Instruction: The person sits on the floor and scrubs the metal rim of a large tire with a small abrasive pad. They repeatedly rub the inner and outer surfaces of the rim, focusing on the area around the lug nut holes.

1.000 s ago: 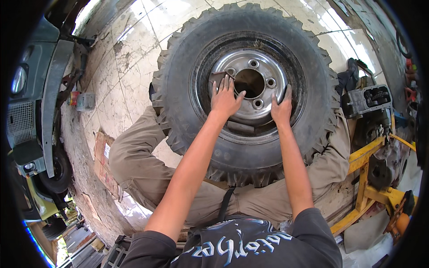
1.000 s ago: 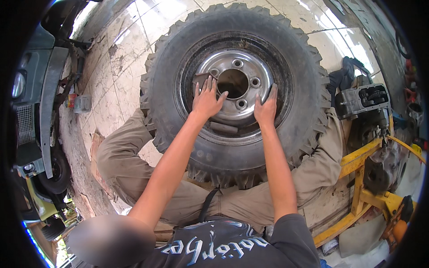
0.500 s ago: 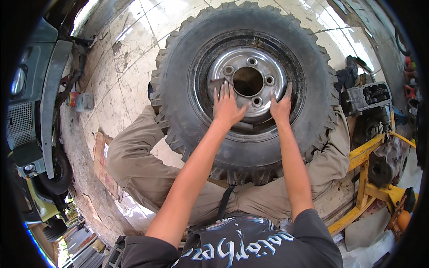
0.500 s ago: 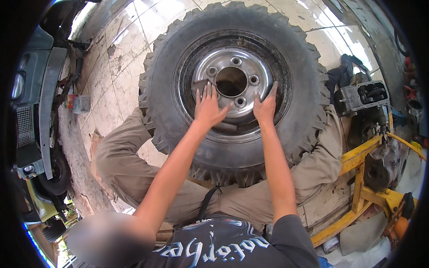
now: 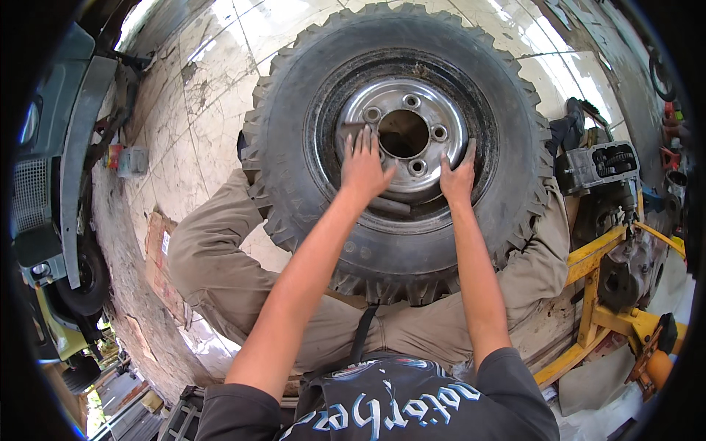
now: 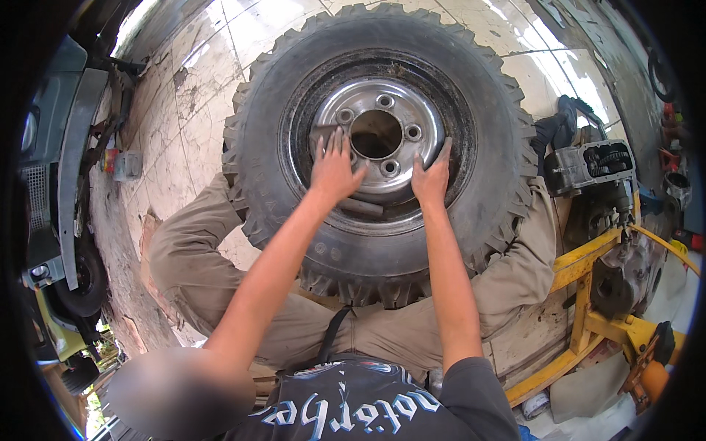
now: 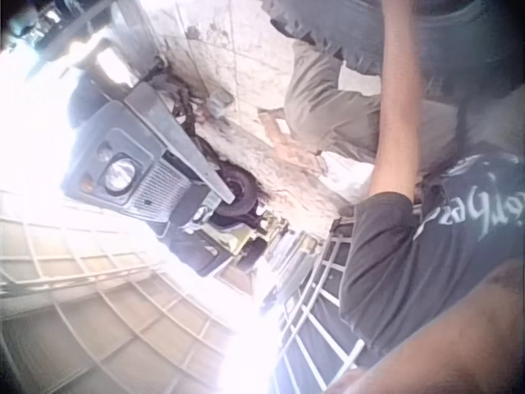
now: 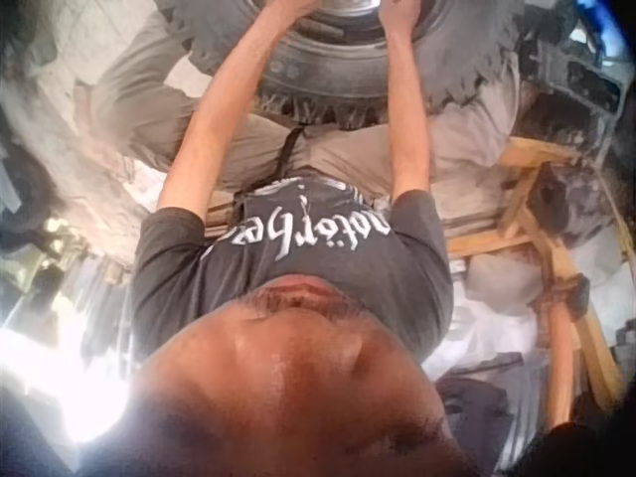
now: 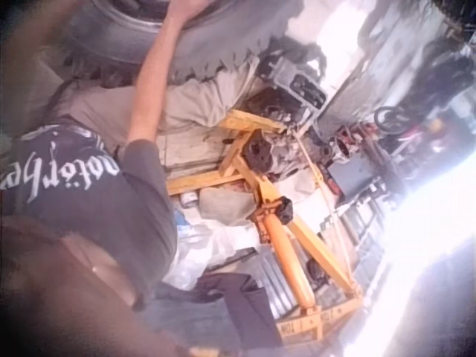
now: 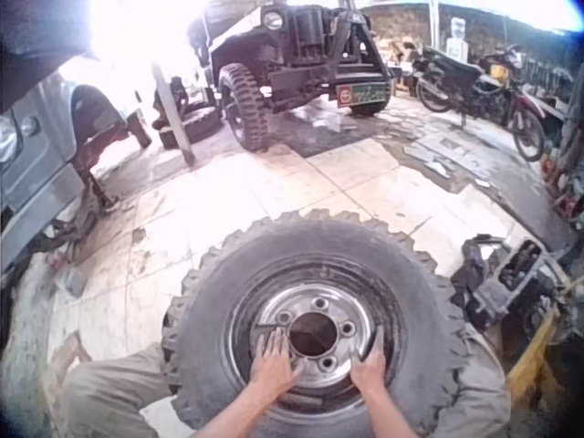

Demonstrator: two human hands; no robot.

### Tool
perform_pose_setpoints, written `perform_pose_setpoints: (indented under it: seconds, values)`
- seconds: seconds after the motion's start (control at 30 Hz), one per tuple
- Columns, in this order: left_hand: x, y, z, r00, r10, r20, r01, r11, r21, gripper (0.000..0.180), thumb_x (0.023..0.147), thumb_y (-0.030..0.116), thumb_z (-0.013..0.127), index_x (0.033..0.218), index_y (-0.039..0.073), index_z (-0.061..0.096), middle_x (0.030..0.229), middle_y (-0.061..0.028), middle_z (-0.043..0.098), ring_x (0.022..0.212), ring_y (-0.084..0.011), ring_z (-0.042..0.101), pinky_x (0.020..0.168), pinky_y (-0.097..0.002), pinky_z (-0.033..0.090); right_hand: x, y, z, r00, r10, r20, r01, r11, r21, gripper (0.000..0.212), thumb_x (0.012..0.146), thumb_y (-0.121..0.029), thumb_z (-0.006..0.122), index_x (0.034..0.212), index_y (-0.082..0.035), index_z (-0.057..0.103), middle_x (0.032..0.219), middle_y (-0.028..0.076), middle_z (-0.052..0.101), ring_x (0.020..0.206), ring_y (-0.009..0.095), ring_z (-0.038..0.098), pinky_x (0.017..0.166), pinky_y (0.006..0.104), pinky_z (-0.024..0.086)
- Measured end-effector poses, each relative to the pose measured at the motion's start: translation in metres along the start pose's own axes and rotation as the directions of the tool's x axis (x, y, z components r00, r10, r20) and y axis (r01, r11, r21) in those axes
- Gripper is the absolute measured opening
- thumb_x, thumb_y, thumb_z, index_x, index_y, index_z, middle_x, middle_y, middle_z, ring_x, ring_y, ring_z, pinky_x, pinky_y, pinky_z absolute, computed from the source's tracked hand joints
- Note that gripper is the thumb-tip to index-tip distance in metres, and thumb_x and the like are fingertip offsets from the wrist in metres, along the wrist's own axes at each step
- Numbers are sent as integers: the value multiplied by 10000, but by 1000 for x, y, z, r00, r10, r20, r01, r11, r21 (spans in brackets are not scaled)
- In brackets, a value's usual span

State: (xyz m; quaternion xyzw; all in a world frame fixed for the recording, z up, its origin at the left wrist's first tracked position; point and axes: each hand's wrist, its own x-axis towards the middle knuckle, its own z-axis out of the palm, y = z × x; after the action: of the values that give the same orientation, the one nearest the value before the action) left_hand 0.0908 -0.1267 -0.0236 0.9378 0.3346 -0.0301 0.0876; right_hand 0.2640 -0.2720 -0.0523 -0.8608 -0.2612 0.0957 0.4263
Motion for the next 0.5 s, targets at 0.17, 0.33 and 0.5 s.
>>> perform_pose_setpoints:
  seconds: [0.17, 0.33, 0.5]
  values:
    - [3, 0, -3, 1000, -15, -13, 15, 999, -38, 842, 981, 538, 438, 1532, -84, 302, 1610, -251, 302, 1517, -328, 272, 1261, -496, 91, -3, -2, -5, 1000, 6, 22, -6, 1000, -7, 861, 903, -258, 699, 1523, 120, 236, 1546, 347, 331, 1446, 443, 345, 1204, 421, 287]
    - [-13, -6, -1, 999, 35, 17, -34, 998, -53, 799, 972, 489, 467, 1541, -50, 314, 1627, -222, 283, 1519, -323, 262, 1259, -506, 107, -3, 2, 2, 1000, 28, 10, -28, 999, -18, 859, 901, -251, 701, 1520, 125, 238, 1537, 355, 336, 1439, 451, 350, 1204, 427, 286]
    - [9, -20, -8, 998, 53, 27, -50, 992, -118, 753, 967, 419, 478, 1539, -44, 318, 1628, -216, 285, 1521, -311, 263, 1259, -500, 124, -2, 1, -2, 1000, -17, 16, 18, 1000, -8, 854, 908, -250, 692, 1521, 125, 231, 1541, 355, 328, 1439, 453, 348, 1206, 442, 280]
